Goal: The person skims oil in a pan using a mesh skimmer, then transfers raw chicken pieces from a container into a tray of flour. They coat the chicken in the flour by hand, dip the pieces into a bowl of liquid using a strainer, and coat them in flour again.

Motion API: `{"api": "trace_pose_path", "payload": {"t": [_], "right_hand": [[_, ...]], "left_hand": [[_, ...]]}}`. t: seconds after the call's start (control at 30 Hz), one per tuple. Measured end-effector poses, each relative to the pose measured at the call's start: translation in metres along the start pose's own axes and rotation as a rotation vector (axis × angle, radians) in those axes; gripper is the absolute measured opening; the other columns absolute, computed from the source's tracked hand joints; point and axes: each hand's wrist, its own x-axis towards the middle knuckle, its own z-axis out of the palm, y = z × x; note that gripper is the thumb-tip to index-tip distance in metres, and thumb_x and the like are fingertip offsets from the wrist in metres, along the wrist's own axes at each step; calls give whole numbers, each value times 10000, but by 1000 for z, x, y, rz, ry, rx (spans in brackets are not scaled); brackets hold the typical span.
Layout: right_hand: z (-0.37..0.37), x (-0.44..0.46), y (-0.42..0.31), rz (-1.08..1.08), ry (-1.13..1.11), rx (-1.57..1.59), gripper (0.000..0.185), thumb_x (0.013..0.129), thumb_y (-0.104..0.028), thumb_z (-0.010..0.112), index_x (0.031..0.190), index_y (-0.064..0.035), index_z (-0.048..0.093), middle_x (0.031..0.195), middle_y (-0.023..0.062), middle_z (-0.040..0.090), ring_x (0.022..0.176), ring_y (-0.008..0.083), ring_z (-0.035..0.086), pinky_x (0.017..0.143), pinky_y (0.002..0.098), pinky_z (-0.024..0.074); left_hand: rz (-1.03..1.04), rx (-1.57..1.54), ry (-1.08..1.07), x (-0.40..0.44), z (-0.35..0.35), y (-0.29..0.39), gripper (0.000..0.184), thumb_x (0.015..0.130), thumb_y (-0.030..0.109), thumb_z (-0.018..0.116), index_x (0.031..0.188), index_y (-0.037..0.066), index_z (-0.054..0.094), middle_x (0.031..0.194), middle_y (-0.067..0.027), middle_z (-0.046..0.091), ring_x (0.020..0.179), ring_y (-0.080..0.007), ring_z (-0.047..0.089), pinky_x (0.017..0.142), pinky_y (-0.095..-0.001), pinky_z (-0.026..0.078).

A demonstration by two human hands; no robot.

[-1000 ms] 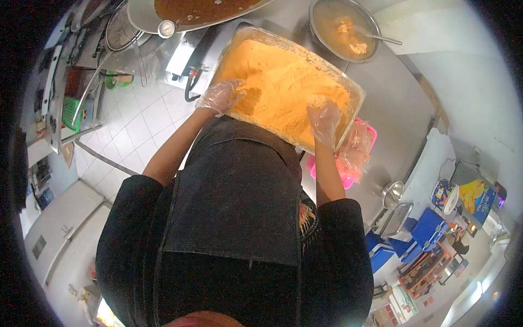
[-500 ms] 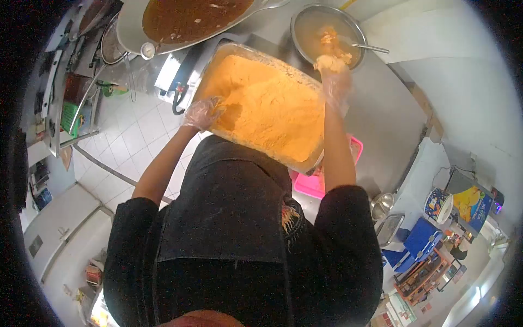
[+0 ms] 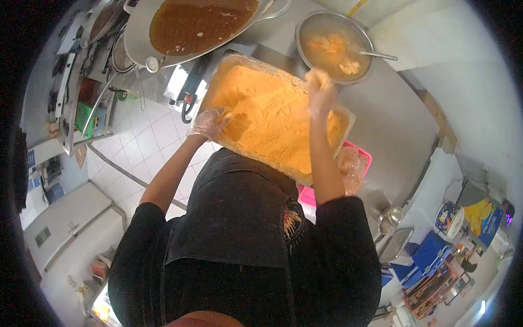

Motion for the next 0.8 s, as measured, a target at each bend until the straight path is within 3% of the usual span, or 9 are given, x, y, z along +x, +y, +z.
{"api": "trace_pose_path", "payload": {"t": [0.07, 0.17, 0.2, 0.27, 0.3, 0.4, 0.5, 0.7, 0.8], "right_hand": [[1, -63, 33, 388, -13, 30, 417, 920, -169, 686, 1284, 10, 587, 1171, 141, 670, 965, 221, 683, 834, 356, 540], [24, -116, 43, 798, -29, 240, 413, 934, -215, 661, 1281, -2, 589, 1163, 134, 669, 967, 223, 678, 840, 356, 539], [35, -124, 33, 854, -29, 355, 413, 939, -230, 653, 1281, -7, 590, 1161, 131, 669, 968, 223, 676, 842, 356, 539], [59, -129, 11, 902, 0, 529, 415, 948, -261, 636, 1279, -15, 591, 1155, 127, 668, 970, 224, 673, 846, 355, 538], [69, -132, 0, 899, 27, 585, 416, 953, -276, 628, 1279, -19, 592, 1153, 124, 668, 970, 224, 672, 848, 355, 537], [73, -136, -17, 886, 87, 696, 424, 966, -322, 603, 1276, -32, 594, 1145, 117, 666, 973, 226, 667, 854, 355, 536], [70, -138, -24, 881, 128, 761, 437, 980, -367, 579, 1274, -45, 595, 1137, 110, 665, 975, 227, 663, 860, 355, 535], [83, -143, -31, 871, 197, 772, 474, 1008, -459, 529, 1270, -71, 599, 1120, 96, 663, 980, 229, 653, 872, 355, 532], [90, -145, -39, 877, 204, 785, 498, 1022, -505, 504, 1268, -83, 601, 1112, 89, 662, 982, 230, 649, 878, 355, 531]], "left_hand": [[40, -328, 24, 10, -1, 18, 575, 1012, 563, 466, 1323, 102, 614, 1155, -237, 692, 1063, -394, 669, 931, -497, 519], [81, -577, -161, 49, 21, 63, 639, 1036, 568, 392, 1333, 40, 596, 1240, -216, 669, 1074, -398, 645, 968, -461, 496], [235, -630, 38, 64, 52, 81, 699, 1034, 596, 352, 1352, 14, 572, 1280, -225, 646, 1101, -380, 633, 986, -454, 484], [219, -886, -6, 77, 66, 126, 811, 1025, 654, 277, 1404, -22, 517, 1374, -232, 583, 1166, -347, 600, 1026, -437, 459], [41, -1071, -259, 76, 46, 149, 862, 1018, 683, 242, 1436, -31, 486, 1428, -230, 542, 1205, -333, 579, 1049, -428, 446], [-246, -1641, -466, 47, 18, 190, 934, 955, 779, 313, 1547, 60, 385, 1481, -206, 477, 1337, -328, 474, 1114, -440, 373], [-53, -1265, -317, 37, 30, 195, 970, 921, 812, 358, 1537, 64, 400, 1460, -198, 494, 1271, -321, 518, 1088, -441, 396], [99, -1428, -424, 79, 79, 169, 899, 992, 730, 250, 1440, -15, 482, 1409, -223, 545, 1237, -392, 562, 1019, -521, 460], [147, -1237, -312, 33, 30, 168, 742, 992, 713, 338, 1310, 87, 579, 1226, -180, 614, 1134, -307, 565, 1033, -464, 428]]}}
